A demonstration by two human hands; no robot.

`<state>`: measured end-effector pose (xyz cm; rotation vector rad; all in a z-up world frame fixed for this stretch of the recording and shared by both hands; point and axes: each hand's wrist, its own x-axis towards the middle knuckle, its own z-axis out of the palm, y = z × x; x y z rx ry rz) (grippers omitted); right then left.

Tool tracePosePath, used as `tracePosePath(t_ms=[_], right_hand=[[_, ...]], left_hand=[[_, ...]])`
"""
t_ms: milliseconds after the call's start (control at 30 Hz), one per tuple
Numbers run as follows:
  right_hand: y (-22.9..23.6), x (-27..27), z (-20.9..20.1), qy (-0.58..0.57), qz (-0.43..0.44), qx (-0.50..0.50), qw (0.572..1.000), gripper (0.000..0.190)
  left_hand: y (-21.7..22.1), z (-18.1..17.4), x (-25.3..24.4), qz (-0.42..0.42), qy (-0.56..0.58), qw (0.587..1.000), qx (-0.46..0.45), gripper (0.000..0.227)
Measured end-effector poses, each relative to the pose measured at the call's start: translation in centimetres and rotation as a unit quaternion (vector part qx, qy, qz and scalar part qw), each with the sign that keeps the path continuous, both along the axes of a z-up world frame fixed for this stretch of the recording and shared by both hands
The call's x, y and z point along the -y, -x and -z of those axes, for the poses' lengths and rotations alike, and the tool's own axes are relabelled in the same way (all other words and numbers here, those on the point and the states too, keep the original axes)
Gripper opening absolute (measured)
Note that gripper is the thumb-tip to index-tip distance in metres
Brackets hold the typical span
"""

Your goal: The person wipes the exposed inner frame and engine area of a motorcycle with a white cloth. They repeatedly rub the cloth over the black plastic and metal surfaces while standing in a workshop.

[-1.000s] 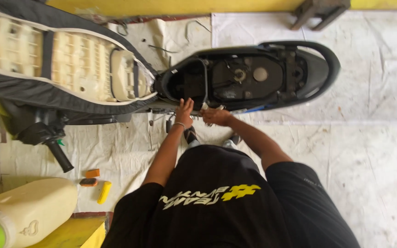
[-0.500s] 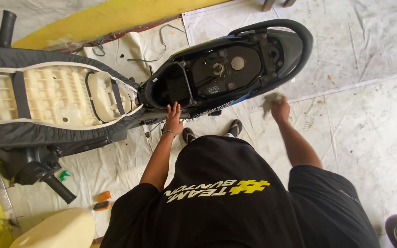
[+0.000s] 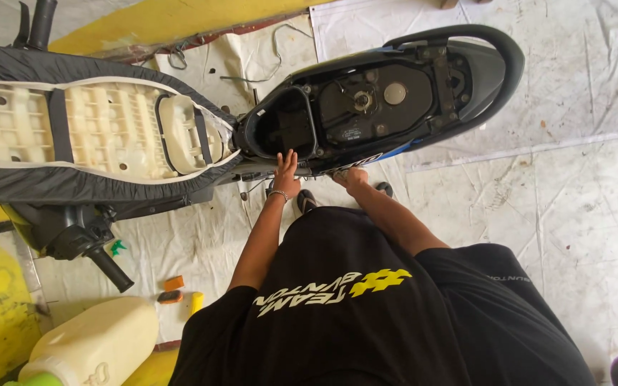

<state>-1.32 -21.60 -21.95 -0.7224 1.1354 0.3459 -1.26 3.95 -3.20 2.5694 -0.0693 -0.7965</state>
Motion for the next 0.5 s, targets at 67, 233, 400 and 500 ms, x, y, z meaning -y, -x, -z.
tracePosePath(t_ms=[67,233,400,500], right_hand=[[-0.2,0.9,-3.2,-0.065,0.021,0.011,0.998,0.048],[-0.1,7.6,-8.6,-0.114,0.117,0.018,0.986,0.040],[-1.7,18.2,-6.9,-0.082,0.281,0.114,0.950,0.047],[-2.9,18.9,-9.0,-0.051,0.229,0.107,0.966,0.046]], left_hand=[[-0.3,0.0,0.0,-0.003,-0.003,1.000,0.004,0.096],[0.1,0.6,-0.2,0.011,0.005,0.999,0.043,0.095],[0.0,0.7,-0.5,-0.003,0.020,0.999,0.035,0.094],[-0.2,1.0,-0.4,-0.008,0.013,1.000,0.020,0.092]])
